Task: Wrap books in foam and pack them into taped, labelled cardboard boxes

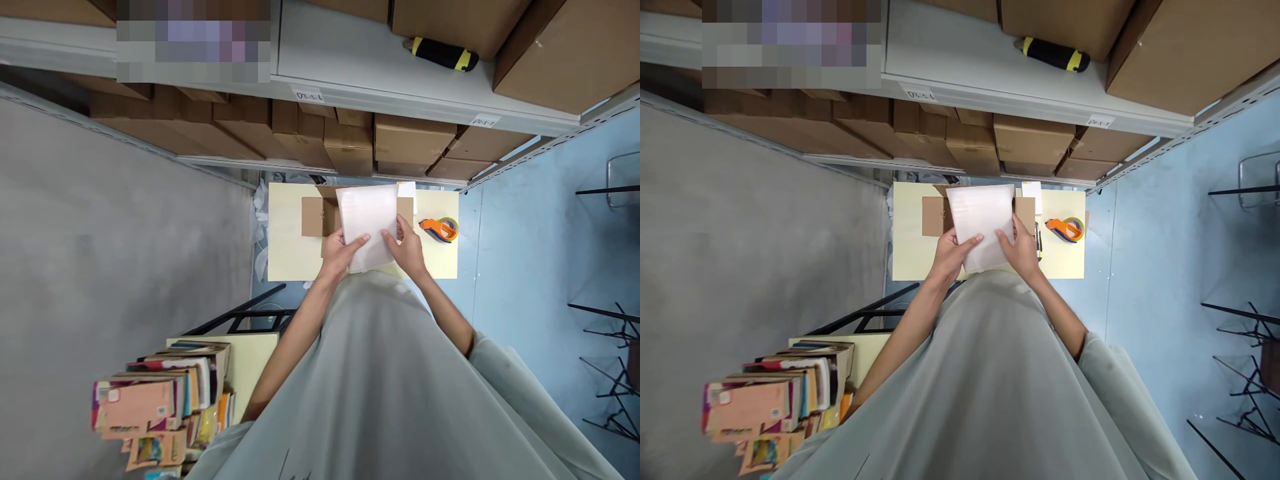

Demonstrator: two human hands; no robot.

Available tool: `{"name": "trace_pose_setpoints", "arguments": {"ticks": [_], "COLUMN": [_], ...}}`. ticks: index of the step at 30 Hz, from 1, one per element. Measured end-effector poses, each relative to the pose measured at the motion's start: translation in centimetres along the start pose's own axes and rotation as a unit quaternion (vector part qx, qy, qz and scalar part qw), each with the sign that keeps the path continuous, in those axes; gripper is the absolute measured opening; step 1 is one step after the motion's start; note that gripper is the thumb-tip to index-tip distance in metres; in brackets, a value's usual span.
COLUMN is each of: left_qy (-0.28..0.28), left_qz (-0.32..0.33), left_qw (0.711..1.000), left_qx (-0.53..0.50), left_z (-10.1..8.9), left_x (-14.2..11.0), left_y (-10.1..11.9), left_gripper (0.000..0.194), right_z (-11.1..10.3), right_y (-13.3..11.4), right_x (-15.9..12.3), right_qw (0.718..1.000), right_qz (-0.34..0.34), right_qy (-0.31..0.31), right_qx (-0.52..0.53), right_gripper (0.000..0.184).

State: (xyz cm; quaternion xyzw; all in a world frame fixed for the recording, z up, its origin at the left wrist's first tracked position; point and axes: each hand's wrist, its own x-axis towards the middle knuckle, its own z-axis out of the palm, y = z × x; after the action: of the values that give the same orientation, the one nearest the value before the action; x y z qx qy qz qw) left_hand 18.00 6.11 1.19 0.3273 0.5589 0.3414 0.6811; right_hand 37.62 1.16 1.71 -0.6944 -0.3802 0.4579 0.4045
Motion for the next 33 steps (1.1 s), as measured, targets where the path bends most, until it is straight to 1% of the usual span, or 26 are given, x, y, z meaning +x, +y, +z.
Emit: {"name": "trace_pose_setpoints", "arguments": {"ticks": [2,6,8,10,11,12,13,14,16,17,18,19,20,21,23,25,26,27,29,31,33], "left_qy": [0.002,0.003,-0.02,-0.057,-0.067,-0.062,-0.046,-0.017,0.036,0.048,0.053,0.055,0.058,0.065,0.089,0.111,0.118,0.123,0.125,0.12,0.112], "left_qz": [0.0,-0.007,-0.01,-0.002,0.013,0.037,0.067,0.103,0.163,0.184,0.197,0.202,0.201,0.193,0.169,0.15,0.146,0.143,0.14,0.136,0.132], "left_qw": [1.0,1.0,1.0,0.998,0.997,0.997,0.994,0.987,0.957,0.937,0.918,0.903,0.895,0.893,0.899,0.909,0.913,0.914,0.914,0.914,0.916], "left_qx": [0.001,0.011,0.005,0.009,0.02,0.041,0.075,0.119,0.238,0.294,0.34,0.374,0.394,0.402,0.393,0.372,0.363,0.359,0.361,0.364,0.362], "left_z": [-0.1,-0.8,-1.5,-2.7,-3.4,-4.3,-5.3,-6.4,-8.5,-9.3,-10.1,-10.6,-11.0,-11.2,-11.4,-11.4,-11.5,-11.6,-11.7,-11.9,-12.0], "left_x": [0.1,0.0,0.1,0.4,0.8,1.3,1.9,2.6,4.2,4.9,5.6,6.3,6.9,7.5,8.4,9.1,9.3,9.5,9.7,9.7,9.6], "left_y": [0.0,0.2,0.3,0.4,0.5,0.5,0.4,0.3,-0.2,-0.5,-1.0,-1.5,-2.1,-2.7,-3.9,-4.9,-5.2,-5.5,-5.8,-5.9,-5.9], "left_gripper": [0.081,0.083,0.083,0.08,0.078,0.077,0.074,0.072,0.064,0.06,0.059,0.059,0.06,0.062,0.066,0.069,0.071,0.073,0.076,0.077,0.076], "right_z": [0.3,0.4,0.1,-0.3,-0.6,-0.9,-1.3,-1.5,-1.8,-1.6,-1.3,-0.8,-0.2,0.6,2.2,3.8,4.6,5.3,6.5,7.5,8.3], "right_y": [-0.3,-0.4,-0.6,-1.1,-1.5,-2.0,-2.6,-3.3,-4.4,-4.8,-5.1,-5.1,-5.1,-4.9,-4.2,-3.5,-3.1,-2.8,-2.2,-1.6,-1.0], "right_x": [0.5,1.4,1.7,2.1,2.3,2.5,2.8,3.1,3.7,4.0,4.3,4.6,5.0,5.2,5.7,6.1,6.3,6.5,6.9,7.6,8.6], "right_qw": [0.998,0.99,0.985,0.985,0.988,0.991,0.995,0.997,0.991,0.98,0.963,0.941,0.916,0.89,0.839,0.798,0.782,0.769,0.752,0.744,0.741], "right_qz": [0.016,0.039,0.044,0.035,0.024,0.005,-0.02,-0.049,-0.113,-0.14,-0.161,-0.174,-0.18,-0.181,-0.175,-0.169,-0.166,-0.165,-0.165,-0.167,-0.159], "right_qy": [-0.021,-0.076,-0.086,-0.081,-0.072,-0.06,-0.046,-0.035,-0.032,-0.045,-0.065,-0.088,-0.113,-0.137,-0.174,-0.201,-0.21,-0.218,-0.231,-0.243,-0.261], "right_qx": [0.049,0.116,0.141,0.147,0.136,0.117,0.088,0.049,-0.064,-0.133,-0.205,-0.275,-0.339,-0.396,-0.484,-0.543,-0.563,-0.578,-0.595,-0.6,-0.598], "right_gripper": [0.075,0.072,0.075,0.078,0.077,0.075,0.071,0.066,0.052,0.046,0.042,0.042,0.043,0.046,0.051,0.056,0.058,0.059,0.058,0.055,0.052]}}
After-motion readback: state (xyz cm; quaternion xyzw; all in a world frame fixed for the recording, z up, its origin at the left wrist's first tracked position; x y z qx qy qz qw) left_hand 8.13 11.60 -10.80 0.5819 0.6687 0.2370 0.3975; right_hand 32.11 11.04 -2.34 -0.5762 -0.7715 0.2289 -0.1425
